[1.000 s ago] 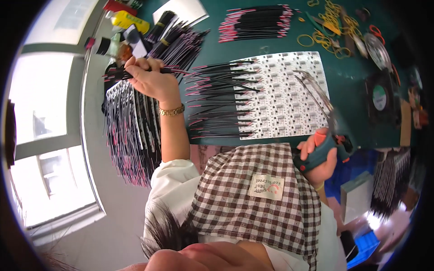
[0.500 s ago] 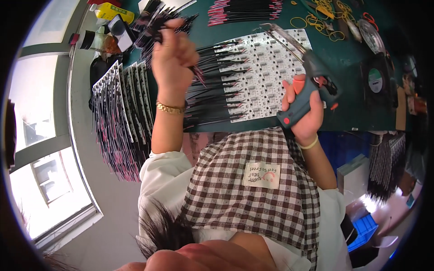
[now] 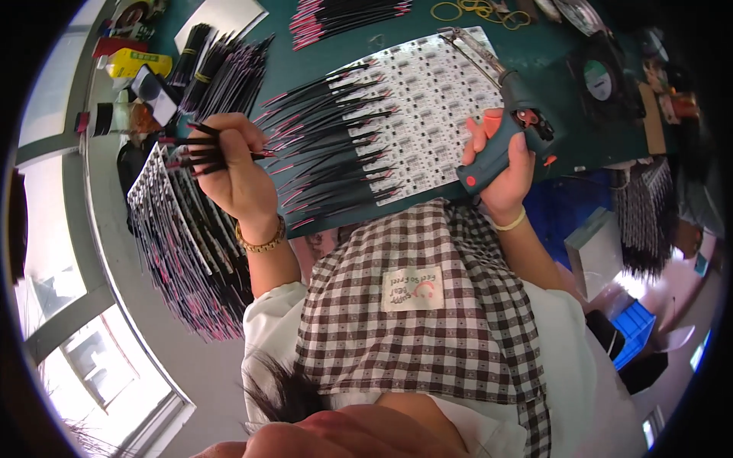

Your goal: The person positions wires onto the contact points of a circuit board and solders them in place using a soldering iron.

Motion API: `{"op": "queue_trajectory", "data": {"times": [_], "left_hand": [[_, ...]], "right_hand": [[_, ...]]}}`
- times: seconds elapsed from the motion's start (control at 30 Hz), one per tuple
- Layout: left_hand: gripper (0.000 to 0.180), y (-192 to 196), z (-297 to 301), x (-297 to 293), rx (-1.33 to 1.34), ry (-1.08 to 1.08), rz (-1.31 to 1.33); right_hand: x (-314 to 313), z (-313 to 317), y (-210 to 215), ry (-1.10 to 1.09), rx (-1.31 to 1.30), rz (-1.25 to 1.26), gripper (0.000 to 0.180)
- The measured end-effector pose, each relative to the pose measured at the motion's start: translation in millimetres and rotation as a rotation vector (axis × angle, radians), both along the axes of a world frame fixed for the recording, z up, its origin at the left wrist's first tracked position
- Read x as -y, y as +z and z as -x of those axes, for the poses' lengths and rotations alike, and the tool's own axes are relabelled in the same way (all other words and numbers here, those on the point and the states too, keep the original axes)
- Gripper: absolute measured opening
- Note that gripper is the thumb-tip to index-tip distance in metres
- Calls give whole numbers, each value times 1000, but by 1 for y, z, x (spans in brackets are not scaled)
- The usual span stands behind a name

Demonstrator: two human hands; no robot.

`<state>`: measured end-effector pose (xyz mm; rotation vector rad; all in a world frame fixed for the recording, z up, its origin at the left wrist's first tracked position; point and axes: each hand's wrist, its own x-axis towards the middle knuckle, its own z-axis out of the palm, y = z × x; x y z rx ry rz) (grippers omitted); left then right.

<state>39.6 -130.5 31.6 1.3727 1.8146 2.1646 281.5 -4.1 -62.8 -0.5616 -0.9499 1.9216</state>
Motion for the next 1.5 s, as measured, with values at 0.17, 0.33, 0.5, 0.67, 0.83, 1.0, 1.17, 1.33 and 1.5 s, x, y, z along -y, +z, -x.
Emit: {"op": "queue_trajectory", "data": {"times": [0.17,0.33,0.5,0.67,0.83,1.0,1.17,1.33,1.5], "left_hand": [[9,2,-10,4,94,-161,-318],[19,-9,-3,1,57,36,-121],[30,-26,5,-10,112,20,-40],[29,-29,5,-10,73,-32,-75],[32,-15,6,-6,108,-4,33],[14,6,-18,-10,-35,-34,321],[35,-7,-39,-25,-543,-185,608],[29,-32,-51,-28,-577,-304,689],[29,-45,-56,-24,-637,-291,790]], "right_hand": [[-1,0,0,70,-25,-34,51],[1,0,2,103,-45,-21,54],[2,0,3,109,-26,-43,54],[2,1,6,132,12,-82,53],[5,2,9,60,-27,-31,50],[3,-1,11,85,41,-58,51],[1,-5,13,54,49,-71,49],[5,-18,12,52,4,-124,56],[26,-48,25,154,10,-45,59]]}}
